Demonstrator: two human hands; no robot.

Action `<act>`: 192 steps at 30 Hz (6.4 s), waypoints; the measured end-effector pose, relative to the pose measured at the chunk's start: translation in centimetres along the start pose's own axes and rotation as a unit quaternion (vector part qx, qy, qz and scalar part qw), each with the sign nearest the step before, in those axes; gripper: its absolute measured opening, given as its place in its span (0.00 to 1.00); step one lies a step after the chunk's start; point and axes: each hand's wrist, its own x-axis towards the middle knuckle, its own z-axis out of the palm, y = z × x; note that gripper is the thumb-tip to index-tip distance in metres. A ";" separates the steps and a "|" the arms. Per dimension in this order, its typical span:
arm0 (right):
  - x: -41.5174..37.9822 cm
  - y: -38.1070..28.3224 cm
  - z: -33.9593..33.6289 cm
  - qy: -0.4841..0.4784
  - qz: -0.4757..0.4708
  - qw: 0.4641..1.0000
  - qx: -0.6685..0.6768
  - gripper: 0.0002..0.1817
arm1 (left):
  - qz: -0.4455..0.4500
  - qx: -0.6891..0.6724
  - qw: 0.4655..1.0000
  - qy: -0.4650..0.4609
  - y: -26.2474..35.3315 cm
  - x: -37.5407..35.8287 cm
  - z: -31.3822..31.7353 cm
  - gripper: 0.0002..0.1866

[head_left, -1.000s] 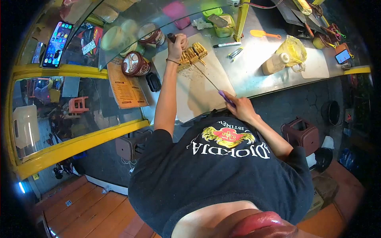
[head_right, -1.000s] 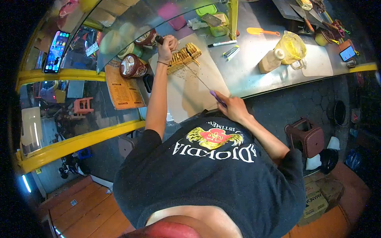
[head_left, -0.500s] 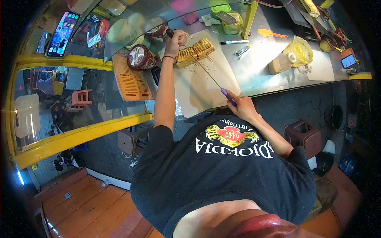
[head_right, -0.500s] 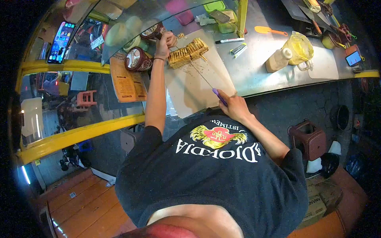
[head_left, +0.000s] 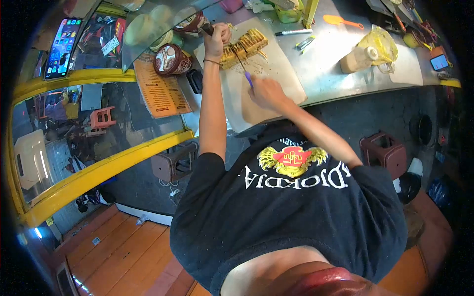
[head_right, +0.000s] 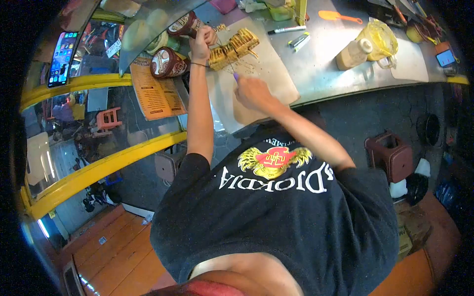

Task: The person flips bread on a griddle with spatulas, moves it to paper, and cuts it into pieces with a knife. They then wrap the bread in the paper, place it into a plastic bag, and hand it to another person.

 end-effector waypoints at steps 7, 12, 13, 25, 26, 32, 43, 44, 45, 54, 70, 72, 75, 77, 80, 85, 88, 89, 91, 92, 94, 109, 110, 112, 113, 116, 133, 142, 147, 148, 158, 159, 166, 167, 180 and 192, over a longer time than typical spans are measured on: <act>1.4 1.5 1.1 -0.007 -0.011 1.000 0.020 0.17 | 0.041 0.022 0.998 0.051 0.8 -0.4 1.2 0.22; -0.3 2.1 1.8 -0.011 0.002 1.000 0.023 0.17 | 0.034 0.012 0.999 0.029 0.7 0.0 0.5 0.21; 3.1 2.7 3.3 0.017 -0.009 0.999 0.027 0.18 | 0.019 -0.019 0.999 0.023 -0.4 0.4 -0.5 0.21; 0.9 3.5 5.5 0.028 -0.025 0.999 0.002 0.26 | 0.058 -0.015 0.998 0.022 -0.5 0.3 -0.5 0.21; 3.4 3.7 5.9 0.056 -0.036 0.998 0.008 0.25 | 0.057 -0.015 0.998 0.015 -0.6 0.5 -0.5 0.21; -1.4 5.2 5.8 0.033 -0.016 0.999 -0.002 0.26 | 0.044 -0.013 0.996 0.081 -0.1 -0.4 1.1 0.21; -7.1 8.0 6.6 0.087 -0.089 0.992 -0.031 0.29 | 0.058 0.000 0.995 0.085 0.9 -0.4 1.9 0.20; -9.9 8.4 5.6 0.052 -0.071 0.996 -0.033 0.29 | 0.059 -0.011 0.995 0.082 0.6 -0.4 1.6 0.20; -12.1 8.8 4.4 0.015 -0.053 0.998 -0.037 0.29 | 0.054 -0.010 0.996 0.064 -0.6 -0.1 -0.1 0.20; -10.9 8.3 1.2 0.060 -0.094 0.990 0.086 0.28 | 0.063 0.017 0.997 0.036 5.0 -1.1 2.5 0.21; 2.2 0.3 2.5 0.091 -0.067 0.994 0.005 0.20 | -0.025 -0.012 0.998 0.051 1.1 -2.5 -0.5 0.21; 2.5 -0.3 2.6 0.056 -0.044 0.997 0.036 0.19 | 0.012 0.010 0.995 0.096 1.4 -3.1 0.9 0.20; -3.0 0.4 0.5 -0.009 -0.035 0.997 0.061 0.17 | 0.014 0.008 0.995 0.095 1.7 -3.1 0.8 0.19; -1.3 0.3 1.2 -0.004 -0.037 0.998 0.060 0.16 | 0.012 -0.007 0.997 0.071 0.6 -3.1 0.1 0.19; 3.8 0.1 1.1 -0.042 -0.017 0.995 0.085 0.15 | 0.010 -0.019 0.997 0.068 1.0 -3.0 0.4 0.19; -0.9 0.9 1.1 -0.019 -0.059 0.995 0.073 0.16 | 0.026 -0.016 0.997 0.066 0.6 -3.5 0.2 0.18; -2.5 1.1 1.4 -0.016 -0.019 0.996 0.085 0.16 | 0.002 0.050 0.995 0.088 1.5 -3.8 1.3 0.23; -0.4 1.0 1.9 -0.019 -0.038 0.997 0.072 0.16 | -0.006 0.037 0.997 0.075 1.4 -3.7 1.2 0.22; 3.0 1.0 2.4 -0.018 -0.052 0.997 0.060 0.16 | -0.008 0.047 0.996 0.075 2.0 -4.0 1.9 0.22; 4.5 0.8 2.4 -0.031 -0.036 0.998 0.048 0.16 | -0.005 0.059 0.995 0.080 2.2 -3.9 2.2 0.22; 4.1 0.7 2.6 -0.044 -0.022 0.998 0.039 0.17 | 0.001 0.062 0.995 0.078 1.8 -4.0 1.8 0.22; -2.6 2.0 3.5 0.036 -0.063 0.997 0.019 0.20 | 0.022 0.009 0.996 0.085 1.5 -3.7 0.8 0.19; -2.9 1.7 2.9 0.016 -0.050 0.998 0.020 0.19 | 0.020 0.009 0.996 0.086 1.4 -3.5 0.6 0.19; -2.4 1.5 3.7 -0.006 -0.027 0.999 0.029 0.18 | 0.019 -0.005 0.996 0.081 1.3 -3.5 0.6 0.18; 0.5 1.5 4.6 0.027 -0.044 0.998 0.023 0.18 | 0.011 -0.028 0.994 0.107 1.0 -3.5 0.7 0.17; 1.1 1.8 4.8 0.050 -0.053 0.997 0.034 0.19 | 0.019 -0.017 0.996 0.080 0.6 -3.5 -0.6 0.17; -2.4 3.2 7.1 0.056 -0.043 0.997 0.015 0.17 | 0.001 -0.011 0.997 0.074 1.3 -3.6 0.0 0.19; -5.1 4.8 7.6 0.071 -0.076 0.995 0.005 0.20 | -0.010 0.019 0.996 0.086 1.3 -3.6 -0.2 0.22; -4.6 5.6 9.7 0.092 -0.059 0.994 -0.014 0.23 | 0.010 -0.008 0.996 0.083 0.8 -3.4 -0.1 0.20; -6.5 5.9 8.4 0.063 -0.062 0.996 -0.012 0.26 | 0.013 -0.005 0.996 0.089 0.9 -3.6 0.3 0.20; -12.8 8.7 3.1 -0.003 -0.087 0.996 0.015 0.29 | 0.031 -0.003 0.996 0.085 1.0 -3.7 -0.2 0.21; -12.9 8.4 1.8 -0.048 -0.055 0.997 0.003 0.29 | 0.031 -0.012 0.996 0.081 1.1 -3.5 -0.2 0.21; -12.6 8.8 0.2 -0.035 -0.083 0.995 0.050 0.30 | 0.006 0.015 0.999 0.031 3.1 -3.6 -0.3 0.21; -12.2 8.8 0.4 -0.021 -0.093 0.990 0.109 0.29 | 0.000 0.017 0.999 0.028 3.2 -3.7 -0.6 0.21; -11.4 9.9 -2.3 0.125 -0.066 0.985 0.101 0.29 | 0.168 0.004 0.971 0.170 11.1 -9.2 1.7 0.22; -7.6 12.0 -3.1 0.051 0.043 0.993 0.095 0.26 | 0.207 0.019 0.847 0.490 2.4 -8.5 2.6 0.19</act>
